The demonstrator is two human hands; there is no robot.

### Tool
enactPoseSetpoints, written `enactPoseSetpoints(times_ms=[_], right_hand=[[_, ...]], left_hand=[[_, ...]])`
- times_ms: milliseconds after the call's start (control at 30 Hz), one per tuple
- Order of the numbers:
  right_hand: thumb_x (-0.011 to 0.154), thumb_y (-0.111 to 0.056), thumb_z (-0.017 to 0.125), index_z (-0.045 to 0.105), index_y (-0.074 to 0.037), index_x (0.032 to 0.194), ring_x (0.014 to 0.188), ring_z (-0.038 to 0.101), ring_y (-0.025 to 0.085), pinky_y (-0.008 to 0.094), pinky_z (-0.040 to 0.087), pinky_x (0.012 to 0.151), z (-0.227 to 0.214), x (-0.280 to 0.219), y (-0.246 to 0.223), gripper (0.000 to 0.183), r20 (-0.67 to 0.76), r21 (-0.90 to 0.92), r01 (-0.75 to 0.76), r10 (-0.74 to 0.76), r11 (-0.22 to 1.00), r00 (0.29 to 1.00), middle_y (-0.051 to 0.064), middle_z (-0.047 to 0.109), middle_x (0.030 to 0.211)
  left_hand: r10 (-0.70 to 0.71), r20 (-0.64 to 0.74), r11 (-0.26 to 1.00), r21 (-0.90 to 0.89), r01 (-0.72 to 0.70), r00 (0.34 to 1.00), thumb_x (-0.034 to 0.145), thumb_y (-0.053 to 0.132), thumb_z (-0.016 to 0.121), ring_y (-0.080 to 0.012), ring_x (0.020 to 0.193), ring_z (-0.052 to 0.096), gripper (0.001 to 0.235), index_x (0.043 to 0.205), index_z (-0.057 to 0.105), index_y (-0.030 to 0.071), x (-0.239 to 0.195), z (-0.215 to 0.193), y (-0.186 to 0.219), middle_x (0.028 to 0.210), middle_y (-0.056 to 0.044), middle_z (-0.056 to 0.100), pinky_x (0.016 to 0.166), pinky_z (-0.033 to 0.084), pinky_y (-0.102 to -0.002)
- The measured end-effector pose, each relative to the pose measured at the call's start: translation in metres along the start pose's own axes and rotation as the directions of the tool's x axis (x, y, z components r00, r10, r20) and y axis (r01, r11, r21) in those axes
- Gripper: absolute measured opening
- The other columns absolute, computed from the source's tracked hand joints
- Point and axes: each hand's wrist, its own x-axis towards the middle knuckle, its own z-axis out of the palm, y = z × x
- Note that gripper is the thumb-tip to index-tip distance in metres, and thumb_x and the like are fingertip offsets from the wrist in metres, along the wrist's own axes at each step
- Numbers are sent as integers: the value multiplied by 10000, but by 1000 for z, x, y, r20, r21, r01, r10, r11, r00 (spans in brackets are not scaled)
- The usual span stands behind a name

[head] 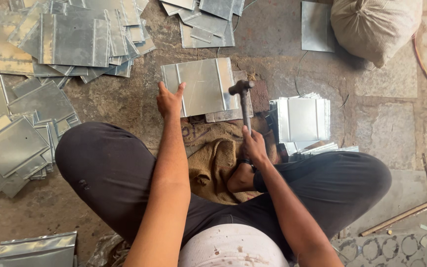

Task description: The person uses a hammer to flatten or bend edges on metal sheets placed on a small wooden block while sitting on the floor.

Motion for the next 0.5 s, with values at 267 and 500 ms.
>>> enactPoseSetpoints(times_ms=[267,500], right_hand=[[1104,-434,250,481,-96,976,429,449,90,265,380,340,-47,-62,-74,428,-173,84,705,-686,704,706,-15,491,641],[1187,-473,264,534,-77,887,440,425,85,270,319,392,-27,-27,17,565,-172,124,489,-466,864,868,-27,473,587]], left_hand=[[40,-36,997,72,-37,999,832,730,729,-366,938,751,868,1351,463,87,-3,0,2,1066,-197,735,696,635,-462],[-20,6,999,29,20,1000,820,724,704,-370,972,753,909,1423,437,99,-5,3,0,1095,-206,730,750,643,-472]])
